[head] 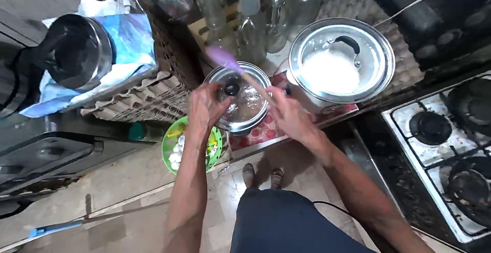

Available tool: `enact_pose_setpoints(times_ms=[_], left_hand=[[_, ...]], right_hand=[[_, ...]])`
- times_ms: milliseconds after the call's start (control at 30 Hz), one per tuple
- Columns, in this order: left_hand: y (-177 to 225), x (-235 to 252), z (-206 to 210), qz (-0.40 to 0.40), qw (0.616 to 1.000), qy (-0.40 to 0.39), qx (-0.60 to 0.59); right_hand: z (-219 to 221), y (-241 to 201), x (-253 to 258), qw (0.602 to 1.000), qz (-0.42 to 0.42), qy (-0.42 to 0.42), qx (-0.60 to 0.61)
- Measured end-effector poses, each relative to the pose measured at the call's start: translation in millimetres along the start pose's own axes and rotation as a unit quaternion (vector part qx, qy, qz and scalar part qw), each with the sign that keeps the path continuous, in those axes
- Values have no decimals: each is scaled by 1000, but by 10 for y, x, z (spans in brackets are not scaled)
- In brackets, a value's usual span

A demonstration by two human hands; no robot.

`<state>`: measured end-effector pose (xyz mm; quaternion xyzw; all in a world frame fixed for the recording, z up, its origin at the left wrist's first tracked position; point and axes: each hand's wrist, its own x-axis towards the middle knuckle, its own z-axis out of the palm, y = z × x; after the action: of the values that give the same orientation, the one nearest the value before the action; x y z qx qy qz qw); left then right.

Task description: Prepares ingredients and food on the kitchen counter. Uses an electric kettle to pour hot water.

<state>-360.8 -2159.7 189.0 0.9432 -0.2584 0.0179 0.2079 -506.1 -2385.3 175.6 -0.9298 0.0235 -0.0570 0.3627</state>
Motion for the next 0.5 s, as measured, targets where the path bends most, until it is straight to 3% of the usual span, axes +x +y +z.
enact_pose_setpoints(times_ms=[167, 267, 400, 500], left_hand=[[13, 513, 47, 133, 980, -141, 35], [37, 683, 19, 157, 965, -200, 60], [-27, 589, -28, 176, 969, -166, 47], [-142, 358, -302, 180, 978, -107, 3]], right_hand=[[-274, 457, -570, 991, 23, 80, 102], [-438, 633, -893, 991, 31, 95, 86], [-743, 638, -1162, 995, 18, 92, 38], [-956, 530, -1187, 997, 4, 71, 11]])
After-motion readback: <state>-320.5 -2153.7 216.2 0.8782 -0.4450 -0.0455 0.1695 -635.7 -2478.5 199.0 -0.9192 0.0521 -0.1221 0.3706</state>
